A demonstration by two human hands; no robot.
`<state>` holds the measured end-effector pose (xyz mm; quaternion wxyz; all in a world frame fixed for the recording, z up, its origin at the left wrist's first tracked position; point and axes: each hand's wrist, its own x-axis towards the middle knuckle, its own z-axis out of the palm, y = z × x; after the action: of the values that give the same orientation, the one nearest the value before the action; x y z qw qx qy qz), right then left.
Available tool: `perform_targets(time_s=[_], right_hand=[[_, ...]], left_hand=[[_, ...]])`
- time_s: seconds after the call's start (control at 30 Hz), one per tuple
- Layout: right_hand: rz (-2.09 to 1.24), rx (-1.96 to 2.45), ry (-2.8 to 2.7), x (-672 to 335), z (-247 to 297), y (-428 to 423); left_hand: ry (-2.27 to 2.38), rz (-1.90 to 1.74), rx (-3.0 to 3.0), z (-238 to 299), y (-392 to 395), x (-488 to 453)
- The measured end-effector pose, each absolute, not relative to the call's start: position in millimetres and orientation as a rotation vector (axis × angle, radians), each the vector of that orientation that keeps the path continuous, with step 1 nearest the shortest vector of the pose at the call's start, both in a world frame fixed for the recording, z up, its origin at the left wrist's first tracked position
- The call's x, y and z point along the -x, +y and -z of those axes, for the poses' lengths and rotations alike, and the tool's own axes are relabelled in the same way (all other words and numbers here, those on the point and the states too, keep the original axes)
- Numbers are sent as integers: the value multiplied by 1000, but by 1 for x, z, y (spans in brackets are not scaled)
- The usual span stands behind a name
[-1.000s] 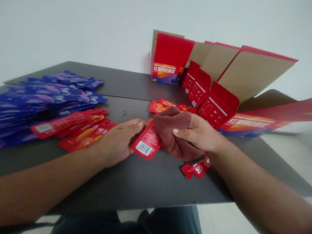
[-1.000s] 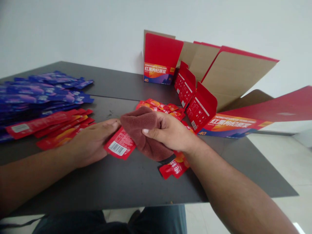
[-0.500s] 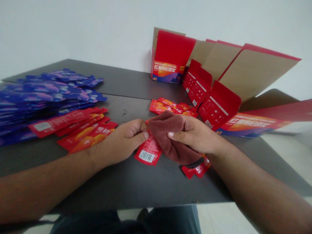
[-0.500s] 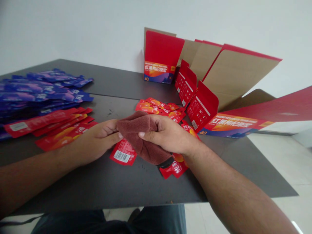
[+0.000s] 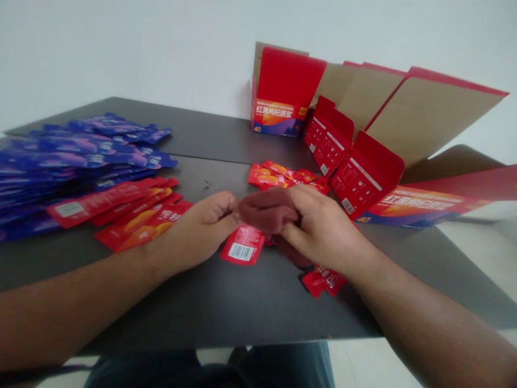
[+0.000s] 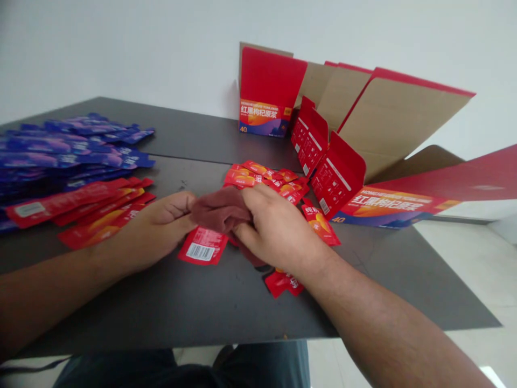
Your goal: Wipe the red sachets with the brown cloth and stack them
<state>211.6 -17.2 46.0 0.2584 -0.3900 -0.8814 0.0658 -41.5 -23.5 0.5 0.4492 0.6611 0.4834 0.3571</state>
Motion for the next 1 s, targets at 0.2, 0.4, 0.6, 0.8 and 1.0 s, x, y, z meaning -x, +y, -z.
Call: perform_targets(time_s=[0.2, 0.4, 0.6, 0.8, 1.0], right_hand=[[-194, 1009, -2462, -212, -47, -18], [-60, 1110, -2277, -212, -44, -17], [-171, 1015, -2513, -208, -46, -27], [-80, 921, -2564, -205, -47, -33], [-9, 978, -2534, -202, -45, -36]], left_hand=[[1185, -892, -1585, 0, -25, 43], [1151, -944, -1591, 1, -23, 43], [1076, -960, -1516, 4, -22, 43], [1102, -1001, -1524, 2, -23, 42], [1009, -1181, -1411, 7, -22, 40]])
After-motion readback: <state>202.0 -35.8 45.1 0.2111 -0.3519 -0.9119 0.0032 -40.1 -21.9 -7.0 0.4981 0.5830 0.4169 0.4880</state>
